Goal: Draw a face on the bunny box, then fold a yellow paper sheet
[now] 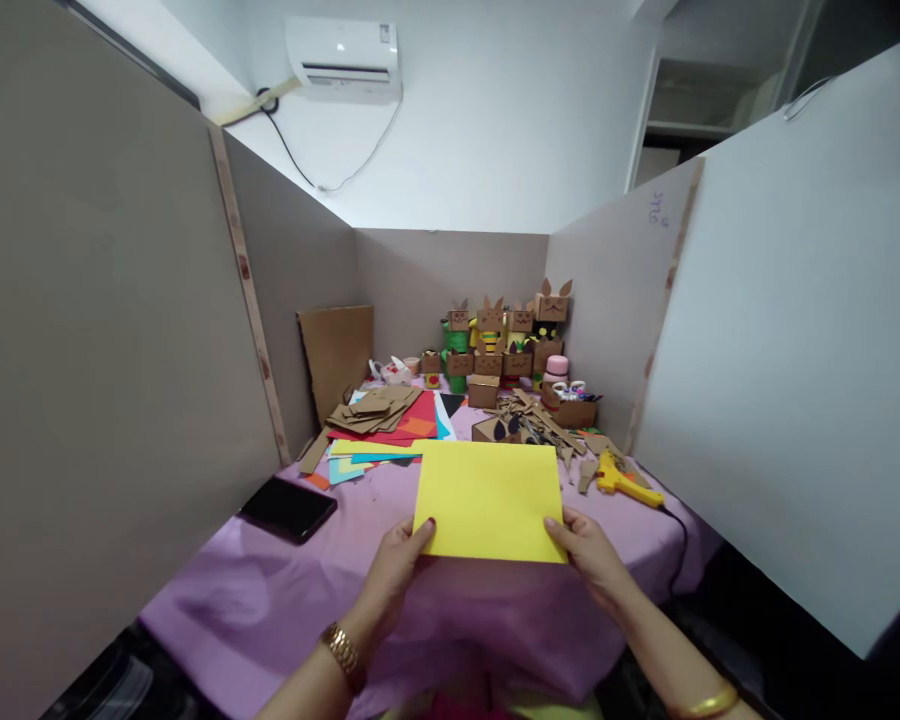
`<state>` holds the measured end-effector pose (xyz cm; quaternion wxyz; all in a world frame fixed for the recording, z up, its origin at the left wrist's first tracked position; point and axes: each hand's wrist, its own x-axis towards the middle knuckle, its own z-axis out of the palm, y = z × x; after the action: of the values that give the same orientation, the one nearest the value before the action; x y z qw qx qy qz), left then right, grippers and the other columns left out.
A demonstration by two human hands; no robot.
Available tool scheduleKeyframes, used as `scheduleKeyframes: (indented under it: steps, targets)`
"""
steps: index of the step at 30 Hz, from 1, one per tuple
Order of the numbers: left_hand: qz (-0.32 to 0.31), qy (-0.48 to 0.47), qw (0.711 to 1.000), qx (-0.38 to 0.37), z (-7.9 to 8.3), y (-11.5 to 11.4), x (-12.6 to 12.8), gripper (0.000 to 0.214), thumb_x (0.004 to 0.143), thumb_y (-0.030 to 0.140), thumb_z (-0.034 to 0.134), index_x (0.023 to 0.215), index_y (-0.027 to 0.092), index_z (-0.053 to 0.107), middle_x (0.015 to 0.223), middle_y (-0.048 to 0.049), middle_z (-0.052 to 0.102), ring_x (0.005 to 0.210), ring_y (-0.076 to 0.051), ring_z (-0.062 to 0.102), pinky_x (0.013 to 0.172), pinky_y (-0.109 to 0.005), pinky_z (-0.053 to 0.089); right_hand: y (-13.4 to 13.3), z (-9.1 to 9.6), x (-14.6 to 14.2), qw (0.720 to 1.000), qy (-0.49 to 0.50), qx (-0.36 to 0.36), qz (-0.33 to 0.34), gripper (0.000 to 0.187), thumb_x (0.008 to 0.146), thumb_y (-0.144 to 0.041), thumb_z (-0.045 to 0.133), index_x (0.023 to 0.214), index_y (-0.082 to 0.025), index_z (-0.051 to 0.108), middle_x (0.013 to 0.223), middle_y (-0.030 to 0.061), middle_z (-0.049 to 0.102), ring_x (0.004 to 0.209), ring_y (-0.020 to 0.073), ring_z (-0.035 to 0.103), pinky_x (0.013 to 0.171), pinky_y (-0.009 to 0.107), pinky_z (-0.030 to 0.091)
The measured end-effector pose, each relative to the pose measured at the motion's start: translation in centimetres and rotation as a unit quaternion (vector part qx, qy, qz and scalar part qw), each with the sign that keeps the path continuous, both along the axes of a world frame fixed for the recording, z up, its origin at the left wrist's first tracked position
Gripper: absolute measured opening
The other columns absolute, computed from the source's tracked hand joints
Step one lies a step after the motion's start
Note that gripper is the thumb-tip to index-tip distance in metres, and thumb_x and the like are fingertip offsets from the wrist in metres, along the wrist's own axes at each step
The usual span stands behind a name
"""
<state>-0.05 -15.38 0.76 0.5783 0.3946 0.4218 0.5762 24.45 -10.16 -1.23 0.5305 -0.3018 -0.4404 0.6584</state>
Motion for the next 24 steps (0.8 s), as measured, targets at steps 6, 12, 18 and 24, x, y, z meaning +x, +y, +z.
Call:
scheduleKeyframes:
  steps: [6,12,18,24]
  targets:
    - [0.007,-0.099,0.994,-0.043,-0.1,-2.2,3.5,0.028,0.077,0.033,0.067,0.097,0.016,0.059,0.100,-0.0102,0.072,0.089,-0.019,0.068,0.077,-0.027,0.051,-3.1,1.1,-2.0,0.998,0.061,-0.019,-0.003,0.041,0.065,-0.035,0.077,0.099,-0.016,0.066,0.090,0.0085,0.076,0.090,0.0274,0.068,0.083,0.042,0.050]
    - [-0.002,-0.157,0.987,-0.021,0.3,-4.1,5.8,0.025,0.086,0.030,0.057,0.107,0.018,0.055,0.114,-0.0096,0.067,0.107,-0.021,0.061,0.091,-0.033,0.047,-7.2,1.2,-4.6,0.997,0.074,-0.036,0.001,0.038,0.071,-0.036,0.073,0.102,-0.016,0.065,0.094,0.0086,0.075,0.091,0.0265,0.067,0.077,0.039,0.053]
    - [0.001,-0.144,0.990,-0.001,0.8,-5.1,5.8,0.032,0.087,0.034,0.054,0.113,0.016,0.053,0.122,-0.0114,0.062,0.110,-0.024,0.059,0.092,-0.035,0.047,-9.7,1.3,-4.8,0.997,0.030,-0.075,-0.001,0.039,0.068,-0.042,0.075,0.097,-0.018,0.068,0.094,0.0074,0.074,0.080,0.0245,0.069,0.070,0.036,0.055]
    - [-0.106,-0.037,0.993,-0.027,3.9,-5.6,3.6,0.033,0.079,0.024,0.062,0.110,0.011,0.063,0.108,-0.0128,0.070,0.094,-0.026,0.066,0.079,-0.032,0.050,-8.8,2.2,-0.1,0.983,0.087,-0.078,-0.142,0.041,0.069,-0.047,0.072,0.102,-0.024,0.066,0.102,0.0034,0.073,0.089,0.0203,0.067,0.069,0.025,0.054]
